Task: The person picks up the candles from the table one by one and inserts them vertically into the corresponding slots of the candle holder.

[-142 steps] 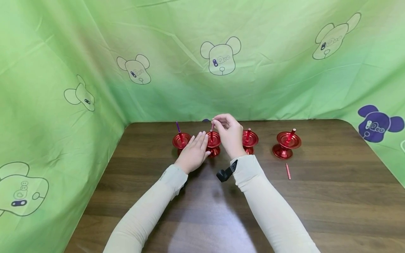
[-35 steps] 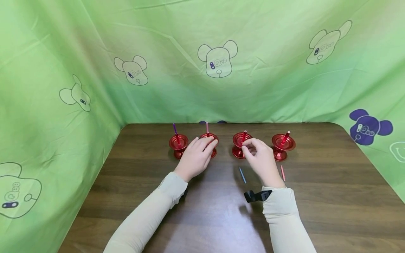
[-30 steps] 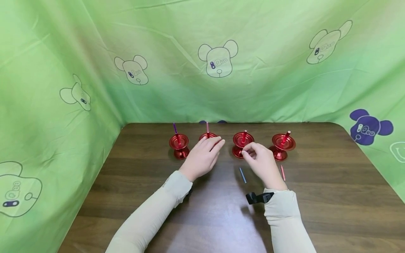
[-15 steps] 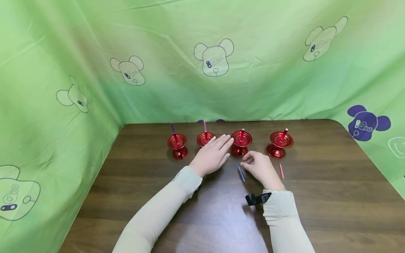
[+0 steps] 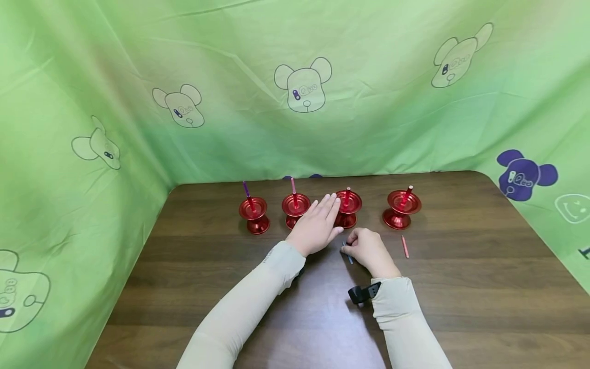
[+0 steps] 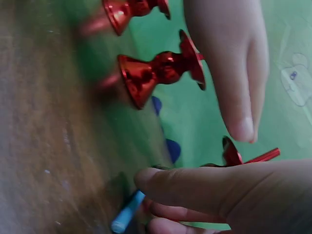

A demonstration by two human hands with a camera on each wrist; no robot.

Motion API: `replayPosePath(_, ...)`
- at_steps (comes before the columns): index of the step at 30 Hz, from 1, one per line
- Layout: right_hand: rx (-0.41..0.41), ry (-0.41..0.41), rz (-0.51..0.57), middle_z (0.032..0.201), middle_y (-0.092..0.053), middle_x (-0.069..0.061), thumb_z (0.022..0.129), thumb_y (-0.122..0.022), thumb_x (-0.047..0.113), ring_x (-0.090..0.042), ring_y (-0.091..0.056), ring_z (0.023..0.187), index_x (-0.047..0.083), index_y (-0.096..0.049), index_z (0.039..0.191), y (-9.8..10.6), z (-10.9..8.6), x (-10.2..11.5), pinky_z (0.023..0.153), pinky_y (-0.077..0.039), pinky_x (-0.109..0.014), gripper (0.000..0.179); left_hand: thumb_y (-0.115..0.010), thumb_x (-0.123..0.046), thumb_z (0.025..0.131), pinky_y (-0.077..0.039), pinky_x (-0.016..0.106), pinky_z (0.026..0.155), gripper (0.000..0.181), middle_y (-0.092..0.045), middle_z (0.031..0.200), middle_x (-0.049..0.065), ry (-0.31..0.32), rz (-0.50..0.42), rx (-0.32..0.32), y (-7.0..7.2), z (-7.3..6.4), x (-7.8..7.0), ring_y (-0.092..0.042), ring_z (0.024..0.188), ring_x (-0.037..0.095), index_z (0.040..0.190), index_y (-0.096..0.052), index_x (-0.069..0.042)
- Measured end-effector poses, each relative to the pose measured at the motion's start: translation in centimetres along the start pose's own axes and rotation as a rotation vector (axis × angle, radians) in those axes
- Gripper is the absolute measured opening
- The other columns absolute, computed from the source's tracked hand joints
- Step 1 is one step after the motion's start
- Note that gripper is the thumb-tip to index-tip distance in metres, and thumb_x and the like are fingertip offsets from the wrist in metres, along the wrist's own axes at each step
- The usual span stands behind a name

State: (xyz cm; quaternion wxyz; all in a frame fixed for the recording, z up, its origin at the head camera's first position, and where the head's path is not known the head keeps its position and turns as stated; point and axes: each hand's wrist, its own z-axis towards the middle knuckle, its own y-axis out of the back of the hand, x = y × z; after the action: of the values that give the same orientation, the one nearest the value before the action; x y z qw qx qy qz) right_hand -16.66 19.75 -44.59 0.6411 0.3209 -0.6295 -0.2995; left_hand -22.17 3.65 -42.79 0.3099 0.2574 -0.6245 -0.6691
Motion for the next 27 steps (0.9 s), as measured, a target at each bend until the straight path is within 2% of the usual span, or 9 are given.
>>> replayPosePath(5,-0.023,-0.020,-0.009,0.061,-0.060,-0.003,0.071,-0.075,0.008,-0.018,-0.053,0.057,0.003,-0.062,0.071,-0.45,-0.05,-0.08,0.055,-0.043,-0.032,0.015,-0.034,-0.047,0.099,-0.008,0.033,0.115,0.069,-0.009,0.157,0.007,0.007,0.014,0.015,-0.30,0.62,-0.31,-0.004,0.143,0.017,0.151,-0.012,-0.007)
replayPosePath(11,-0.036,-0.041,-0.021,0.059,-0.057,-0.002,0.072,-0.073,0.006,-0.020,-0.052,0.058,0.005,-0.059,0.067,-0.39,-0.18,-0.24,0.055,-0.042,-0.033,0.015,-0.032,-0.049,0.099,-0.010,0.033,0.115,0.070,-0.009,0.157,0.007,0.020,0.042,0.037,-0.25,0.99,-0.31,-0.005,0.143,0.017,0.151,-0.012,-0.007)
replayPosePath(20,0.004,-0.071,-0.039,0.059,-0.055,-0.003,0.074,-0.068,0.005,-0.019,-0.051,0.056,0.005,-0.058,0.067,-0.03,-0.16,-0.48,0.055,-0.043,-0.033,0.012,-0.032,-0.048,0.099,-0.008,0.033,0.115,0.069,-0.010,0.157,0.007,0.022,0.025,0.065,-0.03,1.02,-0.53,-0.006,0.143,0.017,0.151,-0.012,-0.007)
replayPosePath(27,-0.020,-0.061,-0.055,0.060,-0.057,-0.004,0.070,-0.067,0.006,-0.021,-0.053,0.058,0.006,-0.058,0.066,-0.27,-0.10,-0.54,0.058,-0.044,-0.037,0.010,-0.031,-0.048,0.099,-0.007,0.033,0.115,0.069,-0.008,0.157,0.007,0.024,0.016,0.071,-0.06,0.98,-0.58,-0.004,0.143,0.017,0.151,-0.010,-0.007)
